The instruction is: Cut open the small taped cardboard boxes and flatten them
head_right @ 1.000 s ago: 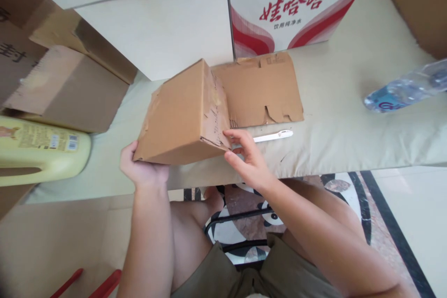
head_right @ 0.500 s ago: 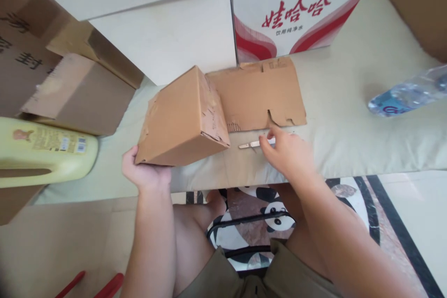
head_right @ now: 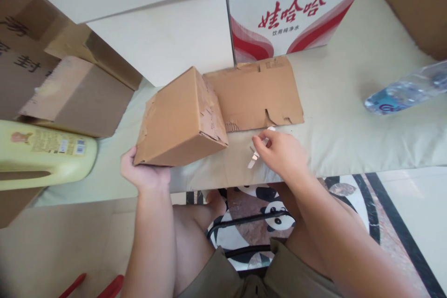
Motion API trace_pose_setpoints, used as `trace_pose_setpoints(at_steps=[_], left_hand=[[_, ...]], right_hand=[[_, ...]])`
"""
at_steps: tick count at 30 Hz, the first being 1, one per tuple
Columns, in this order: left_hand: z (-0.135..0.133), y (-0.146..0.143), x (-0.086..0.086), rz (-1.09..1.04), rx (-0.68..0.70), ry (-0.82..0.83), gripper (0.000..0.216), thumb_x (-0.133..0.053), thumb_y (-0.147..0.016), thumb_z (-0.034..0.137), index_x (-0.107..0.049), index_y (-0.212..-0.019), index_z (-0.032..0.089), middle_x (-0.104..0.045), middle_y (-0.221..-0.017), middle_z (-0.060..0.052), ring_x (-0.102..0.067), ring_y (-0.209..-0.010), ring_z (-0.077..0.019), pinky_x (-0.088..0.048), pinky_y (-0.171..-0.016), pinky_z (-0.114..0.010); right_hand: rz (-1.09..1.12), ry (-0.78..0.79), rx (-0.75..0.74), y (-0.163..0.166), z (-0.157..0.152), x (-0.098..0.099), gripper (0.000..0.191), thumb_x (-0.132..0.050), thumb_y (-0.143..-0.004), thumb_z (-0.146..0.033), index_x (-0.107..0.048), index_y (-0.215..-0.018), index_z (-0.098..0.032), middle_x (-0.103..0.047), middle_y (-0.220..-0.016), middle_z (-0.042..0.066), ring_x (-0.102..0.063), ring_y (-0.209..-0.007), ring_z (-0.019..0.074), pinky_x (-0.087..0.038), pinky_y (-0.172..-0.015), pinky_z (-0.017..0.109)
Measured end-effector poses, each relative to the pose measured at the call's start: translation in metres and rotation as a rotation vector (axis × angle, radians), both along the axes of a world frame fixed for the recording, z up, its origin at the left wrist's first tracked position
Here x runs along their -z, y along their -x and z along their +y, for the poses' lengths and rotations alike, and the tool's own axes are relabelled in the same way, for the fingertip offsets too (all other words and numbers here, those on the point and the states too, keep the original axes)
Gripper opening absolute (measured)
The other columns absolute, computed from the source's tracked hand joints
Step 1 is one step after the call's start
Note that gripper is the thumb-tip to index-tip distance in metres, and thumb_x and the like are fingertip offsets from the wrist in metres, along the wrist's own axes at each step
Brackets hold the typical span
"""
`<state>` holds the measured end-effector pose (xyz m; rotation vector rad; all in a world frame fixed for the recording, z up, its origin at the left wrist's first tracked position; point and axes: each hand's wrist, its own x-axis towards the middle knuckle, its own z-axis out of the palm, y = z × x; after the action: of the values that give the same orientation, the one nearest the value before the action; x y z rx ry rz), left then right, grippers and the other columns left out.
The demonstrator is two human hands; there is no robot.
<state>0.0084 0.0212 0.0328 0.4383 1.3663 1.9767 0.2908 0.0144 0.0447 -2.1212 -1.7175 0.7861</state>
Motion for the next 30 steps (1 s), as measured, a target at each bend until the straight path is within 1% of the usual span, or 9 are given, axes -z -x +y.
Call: trace_pose_setpoints(at_steps=[4,6,8,11,15,19,23,27,30], left_hand=[[-0.001,0.006,0.003,0.030,0.046,-0.011,0.027,-0.058,-0.070,0.047,-0.061,-0.073,0.020,-0.067,-0.078,-0.004,-0.067,-0.084,-0.0215,-0.049,-0.070,-0.029],[-0.001,0.008,0.005,0.033,0.072,-0.013,0.028,-0.058,-0.070,0.048,-0.060,-0.073,0.021,-0.067,-0.079,-0.004,-0.068,-0.085,-0.0223,-0.049,-0.070,-0.030],[-0.001,0.010,0.005,0.028,0.080,-0.008,0.029,-0.058,-0.069,0.049,-0.059,-0.073,0.021,-0.067,-0.080,-0.005,-0.067,-0.089,-0.0233,-0.049,-0.072,-0.030],[-0.001,0.010,0.004,0.010,0.075,0.001,0.028,-0.058,-0.069,0.048,-0.056,-0.072,0.021,-0.066,-0.079,-0.006,-0.066,-0.092,-0.0245,-0.049,-0.075,-0.032],[0.000,0.005,-0.002,-0.044,0.031,0.014,0.025,-0.057,-0.066,0.045,-0.052,-0.070,0.021,-0.063,-0.074,-0.006,-0.066,-0.089,-0.0251,-0.047,-0.075,-0.033],[-0.001,0.005,-0.004,-0.044,0.032,-0.011,0.023,-0.057,-0.064,0.044,-0.051,-0.068,0.021,-0.063,-0.072,-0.006,-0.067,-0.087,-0.0256,-0.049,-0.078,-0.034],[-0.004,0.017,0.003,-0.021,0.099,-0.053,0.022,-0.057,-0.069,0.043,-0.050,-0.072,0.022,-0.064,-0.072,-0.004,-0.067,-0.094,-0.0264,-0.049,-0.077,-0.034],[-0.004,0.024,0.009,0.034,0.137,-0.076,0.023,-0.057,-0.071,0.044,-0.052,-0.072,0.022,-0.065,-0.074,-0.004,-0.068,-0.096,-0.0266,-0.048,-0.073,-0.033],[-0.002,0.016,0.005,0.036,0.096,-0.031,0.024,-0.056,-0.068,0.045,-0.051,-0.065,0.022,-0.064,-0.071,-0.005,-0.068,-0.090,-0.0270,-0.048,-0.072,-0.034]], right_hand=[[0.552,-0.214,0.050,-0.004,-0.006,0.003,0.024,-0.053,-0.088,-0.043,-0.064,-0.078,-0.025,-0.059,-0.056,0.000,-0.055,-0.054,0.0187,-0.041,-0.057,0.034],[0.867,-0.271,0.012,-0.003,-0.008,0.007,0.017,-0.054,-0.086,-0.040,-0.064,-0.090,-0.026,-0.067,-0.065,0.000,-0.063,-0.060,0.0196,-0.049,-0.062,0.036],[0.997,-0.308,-0.006,0.001,-0.008,0.010,0.019,-0.061,-0.084,-0.036,-0.061,-0.100,-0.027,-0.073,-0.077,0.001,-0.070,-0.071,0.0212,-0.054,-0.069,0.038],[0.951,-0.404,0.027,0.007,-0.008,0.014,0.031,-0.075,-0.080,-0.033,-0.057,-0.104,-0.029,-0.073,-0.083,0.000,-0.071,-0.079,0.0209,-0.056,-0.075,0.038],[0.909,-0.587,0.069,0.011,-0.008,0.019,0.035,-0.082,-0.081,-0.040,-0.056,-0.102,-0.031,-0.062,-0.074,-0.003,-0.060,-0.066,0.0169,-0.049,-0.062,0.033],[1.046,-0.585,0.075,0.011,-0.005,0.021,0.034,-0.061,-0.093,-0.064,-0.056,-0.097,-0.031,-0.041,-0.057,-0.007,-0.040,-0.050,0.0140,-0.036,-0.051,0.030],[1.109,-0.462,0.141,0.013,0.000,0.016,0.048,-0.047,-0.092,-0.079,-0.053,-0.089,-0.031,-0.019,-0.058,-0.008,-0.026,-0.047,0.0134,-0.033,-0.049,0.030],[1.153,-0.427,0.187,0.014,0.002,0.009,0.050,-0.051,-0.086,-0.082,-0.050,-0.091,-0.032,-0.026,-0.064,-0.005,-0.036,-0.054,0.0156,-0.043,-0.057,0.033],[1.140,-0.507,0.209,0.015,0.002,0.012,0.050,-0.053,-0.087,-0.079,-0.048,-0.086,-0.030,-0.035,-0.070,-0.003,-0.045,-0.061,0.0161,-0.048,-0.061,0.033]])
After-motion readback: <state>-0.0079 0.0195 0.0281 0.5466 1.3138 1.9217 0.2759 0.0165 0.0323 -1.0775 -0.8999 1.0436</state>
